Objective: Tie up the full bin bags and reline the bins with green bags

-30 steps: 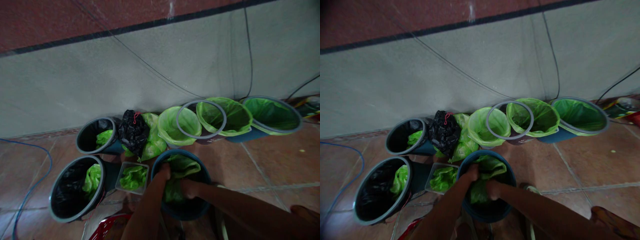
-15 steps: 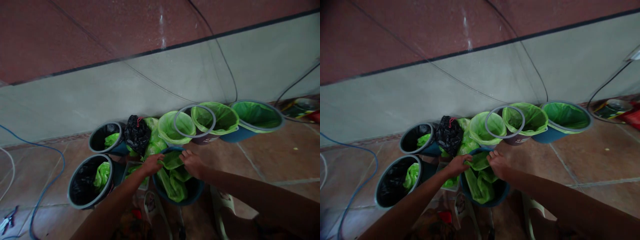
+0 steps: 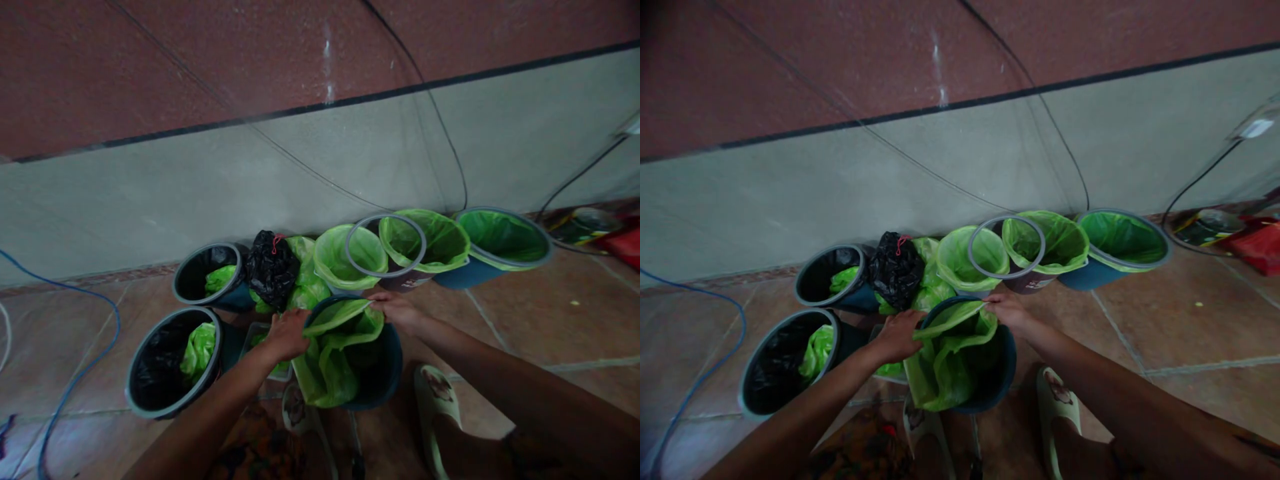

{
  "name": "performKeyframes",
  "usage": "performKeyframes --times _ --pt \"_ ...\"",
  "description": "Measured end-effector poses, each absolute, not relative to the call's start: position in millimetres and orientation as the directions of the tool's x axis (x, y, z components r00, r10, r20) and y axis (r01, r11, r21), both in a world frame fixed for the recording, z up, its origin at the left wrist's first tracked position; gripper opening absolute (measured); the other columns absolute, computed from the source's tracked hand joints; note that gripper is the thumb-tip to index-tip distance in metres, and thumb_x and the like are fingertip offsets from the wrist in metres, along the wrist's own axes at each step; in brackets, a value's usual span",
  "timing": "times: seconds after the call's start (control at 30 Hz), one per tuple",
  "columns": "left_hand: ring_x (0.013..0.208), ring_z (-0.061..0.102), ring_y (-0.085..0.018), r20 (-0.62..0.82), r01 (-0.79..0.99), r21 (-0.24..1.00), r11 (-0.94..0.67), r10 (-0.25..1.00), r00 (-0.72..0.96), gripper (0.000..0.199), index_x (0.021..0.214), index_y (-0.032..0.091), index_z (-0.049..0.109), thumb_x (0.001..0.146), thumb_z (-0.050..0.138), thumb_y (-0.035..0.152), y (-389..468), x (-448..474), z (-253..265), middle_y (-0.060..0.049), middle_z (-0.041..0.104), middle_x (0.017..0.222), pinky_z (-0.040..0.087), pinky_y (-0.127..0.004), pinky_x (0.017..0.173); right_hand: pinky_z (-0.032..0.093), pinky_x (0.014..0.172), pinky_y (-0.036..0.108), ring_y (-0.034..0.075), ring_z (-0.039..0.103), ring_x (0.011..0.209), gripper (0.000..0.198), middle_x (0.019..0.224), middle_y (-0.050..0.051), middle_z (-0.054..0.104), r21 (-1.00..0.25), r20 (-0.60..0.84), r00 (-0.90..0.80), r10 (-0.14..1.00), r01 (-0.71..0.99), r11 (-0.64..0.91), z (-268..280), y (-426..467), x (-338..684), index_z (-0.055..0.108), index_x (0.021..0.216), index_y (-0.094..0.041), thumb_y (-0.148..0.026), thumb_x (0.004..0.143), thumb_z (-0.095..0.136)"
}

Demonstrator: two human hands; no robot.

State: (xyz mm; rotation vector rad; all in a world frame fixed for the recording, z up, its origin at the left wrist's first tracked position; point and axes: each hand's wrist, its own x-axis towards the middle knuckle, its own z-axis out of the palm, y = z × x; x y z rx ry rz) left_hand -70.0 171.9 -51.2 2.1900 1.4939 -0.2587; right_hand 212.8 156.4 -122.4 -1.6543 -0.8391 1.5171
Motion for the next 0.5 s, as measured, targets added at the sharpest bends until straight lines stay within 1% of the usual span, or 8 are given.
performKeyframes --times 0.07,0.13,0.2,0.27,0.33,0.4,0.47,0.5 --pt "0.129 0.054 -0.033 -0.368 0.882 0.282 -0.377 0.807 0.462 0.073 0.139 0.022 0.051 0.073 0.073 0.041 171.9 -41.9 -43.5 -0.013 0.058 0.14 0.041 -0.048 0.109 0.053 0.062 0.029 0.018 0.066 0.066 0.022 0.077 0.007 0.074 -0.867 -0.498 0.109 0.86 -0.033 -0.498 -125.4 159.9 207.5 0.073 0.084 -0.015 -0.03 0.068 0.072" --pt "0.125 0.056 -0.033 -0.353 0.87 0.268 -0.414 0.798 0.489 0.075 0.139 0.016 0.049 0.075 0.073 0.046 172.8 -15.8 -43.1 -0.015 0.06 0.136 0.042 -0.047 0.108 0.052 0.062 0.028 0.018 0.065 0.066 0.019 0.076 0.006 0.074 -0.889 -0.449 0.101 0.888 0.043 -0.455 -125.8 163.4 202.0 0.074 0.08 -0.016 -0.032 0.07 0.07" --pt "0.115 0.062 -0.029 -0.351 0.877 0.234 -0.421 0.804 0.48 0.051 0.13 0.013 0.056 0.084 0.064 0.034 176.1 2.1 -48.9 -0.015 0.066 0.124 0.046 -0.042 0.103 0.051 0.064 0.028 0.018 0.065 0.068 0.019 0.077 0.005 0.074 -0.901 -0.377 0.068 0.924 0.204 -0.382 -123.5 165.6 199.3 0.074 0.08 -0.017 -0.033 0.075 0.065" --pt "0.105 0.066 -0.024 -0.344 0.887 0.234 -0.397 0.82 0.458 0.031 0.118 0.014 0.064 0.09 0.052 0.021 182.8 8.8 -57.4 -0.013 0.071 0.113 0.048 -0.036 0.097 0.05 0.067 0.028 0.019 0.065 0.07 0.021 0.08 0.005 0.074 -0.869 -0.294 0.013 0.956 0.412 -0.273 -119.5 165.0 201.2 0.074 0.084 -0.016 -0.032 0.079 0.061" --pt "0.1 0.067 -0.021 -0.332 0.895 0.283 -0.345 0.84 0.429 0.029 0.109 0.016 0.07 0.093 0.045 0.017 192.3 5.2 -65.4 -0.01 0.073 0.107 0.049 -0.031 0.093 0.049 0.074 0.029 0.02 0.067 0.079 0.022 0.089 0.006 0.075 -0.781 -0.228 -0.064 0.972 0.608 -0.143 -115.9 160.6 207.5 0.075 0.092 -0.017 -0.027 0.079 0.061" --pt "0.098 0.067 -0.019 -0.338 0.89 0.351 -0.292 0.846 0.412 0.027 0.102 0.018 0.074 0.092 0.049 0.02 202.4 -4.7 -71.9 -0.006 0.075 0.101 0.049 -0.029 0.091 0.049 0.082 0.03 0.022 0.068 0.089 0.025 0.096 0.007 0.075 -0.659 -0.218 -0.159 0.963 0.751 -0.025 -114.6 153.3 216.7 0.075 0.097 -0.017 -0.019 0.077 0.06" --pt "0.093 0.067 -0.018 -0.37 0.879 0.407 -0.247 0.836 0.406 0.024 0.097 0.018 0.077 0.09 0.054 0.02 210.4 -16.3 -77.0 -0.004 0.076 0.094 0.048 -0.026 0.088 0.049 0.086 0.033 0.025 0.068 0.094 0.025 0.097 0.01 0.075 -0.544 -0.257 -0.173 0.951 0.839 0.005 -116.2 145.7 227.4 0.076 0.095 -0.018 -0.017 0.079 0.057" --pt "0.09 0.067 -0.017 -0.386 0.874 0.43 -0.224 0.83 0.403 0.023 0.095 0.017 0.078 0.088 0.056 0.02 213.0 -21.6 -79.3 -0.003 0.076 0.089 0.048 -0.026 0.086 0.049 0.087 0.035 0.026 0.068 0.096 0.024 0.097 0.011 0.075 -0.504 -0.276 -0.13 0.952 0.863 -0.028 -117.9 142.5 232.8 0.077 0.093 -0.018 -0.018 0.081 0.056"
